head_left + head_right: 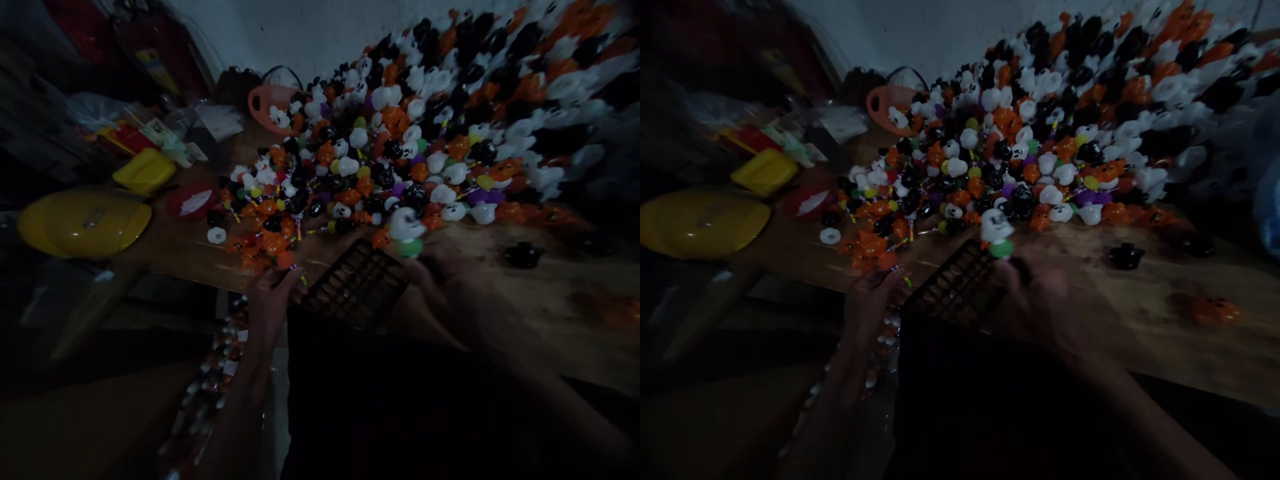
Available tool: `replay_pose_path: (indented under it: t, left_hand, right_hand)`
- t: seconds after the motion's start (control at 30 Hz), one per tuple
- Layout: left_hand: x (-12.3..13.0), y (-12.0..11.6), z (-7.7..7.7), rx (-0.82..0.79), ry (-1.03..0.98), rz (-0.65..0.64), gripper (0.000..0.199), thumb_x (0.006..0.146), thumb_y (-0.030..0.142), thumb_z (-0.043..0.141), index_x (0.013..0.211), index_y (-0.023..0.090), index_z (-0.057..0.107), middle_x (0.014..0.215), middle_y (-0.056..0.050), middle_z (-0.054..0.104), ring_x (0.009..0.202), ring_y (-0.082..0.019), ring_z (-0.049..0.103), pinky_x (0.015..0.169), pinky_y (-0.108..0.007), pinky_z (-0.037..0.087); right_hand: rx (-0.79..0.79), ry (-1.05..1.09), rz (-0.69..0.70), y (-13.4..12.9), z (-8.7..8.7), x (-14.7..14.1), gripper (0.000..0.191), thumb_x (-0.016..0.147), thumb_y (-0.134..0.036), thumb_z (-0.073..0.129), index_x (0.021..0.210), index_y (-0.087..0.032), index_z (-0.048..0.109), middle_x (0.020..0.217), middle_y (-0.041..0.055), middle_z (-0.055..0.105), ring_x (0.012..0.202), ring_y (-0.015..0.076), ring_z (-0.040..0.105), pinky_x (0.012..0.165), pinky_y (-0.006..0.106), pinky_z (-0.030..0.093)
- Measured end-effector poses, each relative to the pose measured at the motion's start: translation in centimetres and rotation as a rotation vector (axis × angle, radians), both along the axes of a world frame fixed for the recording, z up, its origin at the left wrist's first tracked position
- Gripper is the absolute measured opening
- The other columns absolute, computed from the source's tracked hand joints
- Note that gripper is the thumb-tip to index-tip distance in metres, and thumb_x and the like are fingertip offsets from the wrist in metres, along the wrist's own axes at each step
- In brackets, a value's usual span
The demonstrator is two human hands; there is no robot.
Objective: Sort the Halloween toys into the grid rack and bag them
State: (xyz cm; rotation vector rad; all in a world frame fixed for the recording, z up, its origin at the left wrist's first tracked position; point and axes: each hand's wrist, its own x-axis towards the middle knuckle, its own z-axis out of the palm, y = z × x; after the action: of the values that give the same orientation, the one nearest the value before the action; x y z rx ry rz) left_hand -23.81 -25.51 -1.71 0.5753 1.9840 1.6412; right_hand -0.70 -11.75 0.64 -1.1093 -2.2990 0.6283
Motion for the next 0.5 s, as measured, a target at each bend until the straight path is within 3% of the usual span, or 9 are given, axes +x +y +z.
replay_pose_path:
  t: [0.1,0.2,0.27,0.5]
  left_hand:
    - [-0.3,-1.5,0.0,0.001,0.058,0.046,0.022,0.070,0.034,0.073,0.080,0.015,0.069,0.058,0.002,0.064,0.051,-0.010,0.057,0.049,-0.019,0.045]
    - [-0.2,-2.5,0.0,0.003,0.085,0.043,0.029,0.072,0.038,0.071,0.090,0.015,0.069,0.072,-0.001,0.068,0.059,-0.011,0.060,0.056,-0.022,0.049]
    - [0.1,-2.9,-0.3,-0.010,0.077,0.012,0.034,0.074,0.042,0.068,0.096,0.016,0.068,0.084,-0.003,0.071,0.062,-0.013,0.062,0.060,-0.025,0.051]
    - [4.3,-3.8,-1.9,-0.130,0.083,-0.073,0.029,0.082,0.041,0.062,0.098,0.018,0.069,0.090,-0.005,0.070,0.074,-0.016,0.062,0.071,-0.026,0.048]
  right_hand:
    - [-0.126,0.160,0.214,-1.9,-1.9,-4.3,0.016,0.089,-0.030,0.050,0.098,-0.021,0.060,0.086,0.0043,0.067,0.074,0.0192,0.062,0.066,0.030,0.046]
    - [-0.027,0.186,0.300,-1.5,-4.6,-6.1,0.018,0.087,-0.026,0.052,0.099,-0.017,0.061,0.089,0.0067,0.069,0.077,0.0203,0.064,0.069,0.031,0.047]
    - [0.029,0.179,0.344,-0.6,-5.5,-6.2,0.019,0.085,-0.025,0.052,0.097,-0.015,0.063,0.087,0.0078,0.069,0.075,0.0206,0.063,0.068,0.031,0.047]
    - [-0.222,0.083,0.581,3.5,-3.3,-7.9,0.019,0.077,-0.021,0.052,0.087,-0.014,0.066,0.077,0.0019,0.066,0.070,0.0170,0.060,0.066,0.027,0.046]
